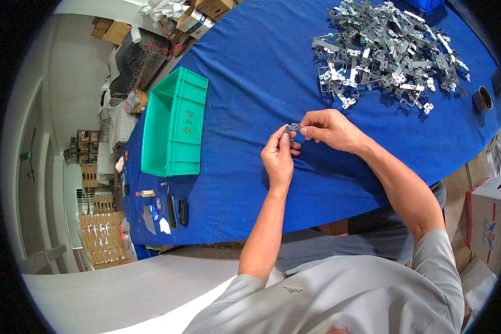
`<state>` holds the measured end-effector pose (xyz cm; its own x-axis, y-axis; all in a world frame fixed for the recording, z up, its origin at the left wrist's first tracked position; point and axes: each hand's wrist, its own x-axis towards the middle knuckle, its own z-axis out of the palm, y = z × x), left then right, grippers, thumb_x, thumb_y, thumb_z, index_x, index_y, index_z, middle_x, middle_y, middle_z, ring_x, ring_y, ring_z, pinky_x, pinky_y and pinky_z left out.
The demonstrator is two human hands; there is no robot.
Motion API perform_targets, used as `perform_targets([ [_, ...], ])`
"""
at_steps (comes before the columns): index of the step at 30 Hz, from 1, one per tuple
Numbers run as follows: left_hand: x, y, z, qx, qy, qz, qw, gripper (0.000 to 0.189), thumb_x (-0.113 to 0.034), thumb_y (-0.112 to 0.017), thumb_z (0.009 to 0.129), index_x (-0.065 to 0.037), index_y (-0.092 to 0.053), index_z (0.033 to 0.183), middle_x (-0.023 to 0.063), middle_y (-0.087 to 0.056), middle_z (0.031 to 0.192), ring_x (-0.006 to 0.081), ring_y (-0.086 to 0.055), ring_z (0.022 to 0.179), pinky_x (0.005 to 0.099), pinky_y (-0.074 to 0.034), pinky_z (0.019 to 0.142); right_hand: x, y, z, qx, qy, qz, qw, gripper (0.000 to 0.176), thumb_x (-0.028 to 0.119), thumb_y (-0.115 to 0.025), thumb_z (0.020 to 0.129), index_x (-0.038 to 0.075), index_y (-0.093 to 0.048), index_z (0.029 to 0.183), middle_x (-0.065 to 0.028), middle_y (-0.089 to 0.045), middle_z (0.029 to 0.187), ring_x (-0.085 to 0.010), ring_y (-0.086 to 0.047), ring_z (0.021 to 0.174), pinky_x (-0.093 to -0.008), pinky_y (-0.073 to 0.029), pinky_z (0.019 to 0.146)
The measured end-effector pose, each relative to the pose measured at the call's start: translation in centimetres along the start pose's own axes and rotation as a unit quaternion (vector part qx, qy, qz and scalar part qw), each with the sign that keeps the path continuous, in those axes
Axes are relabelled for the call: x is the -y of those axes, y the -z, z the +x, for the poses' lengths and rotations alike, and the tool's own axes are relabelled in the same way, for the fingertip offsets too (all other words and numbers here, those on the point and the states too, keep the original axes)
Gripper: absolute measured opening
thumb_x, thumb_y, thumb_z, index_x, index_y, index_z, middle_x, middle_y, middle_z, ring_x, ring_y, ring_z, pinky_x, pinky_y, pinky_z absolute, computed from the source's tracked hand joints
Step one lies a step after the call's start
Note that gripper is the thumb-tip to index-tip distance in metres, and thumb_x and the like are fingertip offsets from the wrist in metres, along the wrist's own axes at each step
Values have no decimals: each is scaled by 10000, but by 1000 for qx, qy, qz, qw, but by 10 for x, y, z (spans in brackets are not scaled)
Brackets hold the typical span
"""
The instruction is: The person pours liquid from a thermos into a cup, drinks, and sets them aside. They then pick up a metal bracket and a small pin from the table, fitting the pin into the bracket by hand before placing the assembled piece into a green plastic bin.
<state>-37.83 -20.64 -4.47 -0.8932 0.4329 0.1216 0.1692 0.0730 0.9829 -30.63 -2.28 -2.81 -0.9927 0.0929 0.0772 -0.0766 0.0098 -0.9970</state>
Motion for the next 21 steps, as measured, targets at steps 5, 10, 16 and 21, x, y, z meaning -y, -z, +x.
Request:
perform_targets([
  [5, 2, -1, -2, -4, -11, 11, 1000, 259, -67, -558, 1037, 20, -662, 1257, 115, -737, 1032, 106, -665, 731, 237, -550, 599, 7, 0, -2, -3, -3, -34, 999, 209, 204, -650, 986, 4, -685, 938, 7, -624, 732, -54, -529, 666, -260, -429, 583],
  [10, 2, -1, -2, -9, -19, 13, 1000, 271, -57, -571, 1029, 13, -670, 1271, 115, -737, 1037, 99, -654, 738, 221, -530, 595, 6, 2, -2, -15, 4, -58, 998, 198, 182, -656, 970, -11, -686, 933, -24, -652, 733, -64, -559, 680, -273, -446, 589],
  [16, 5, 2, 0, -18, -81, 72, 994, 256, -48, -591, 1014, -12, -704, 1241, 100, -720, 1068, 82, -622, 750, 208, -503, 589, -4, 4, 1, -38, 39, -133, 990, 196, 171, -663, 961, -23, -679, 936, -53, -665, 736, -82, -598, 678, -288, -474, 598],
  [21, 4, 1, 0, -23, -128, 122, 984, 241, -41, -612, 996, -16, -727, 1207, 85, -708, 1071, 78, -601, 740, 214, -493, 590, -3, 5, 1, -35, -20, -100, 994, 202, 174, -666, 944, -26, -671, 975, -97, -663, 726, -156, -653, 669, -332, -525, 598],
])
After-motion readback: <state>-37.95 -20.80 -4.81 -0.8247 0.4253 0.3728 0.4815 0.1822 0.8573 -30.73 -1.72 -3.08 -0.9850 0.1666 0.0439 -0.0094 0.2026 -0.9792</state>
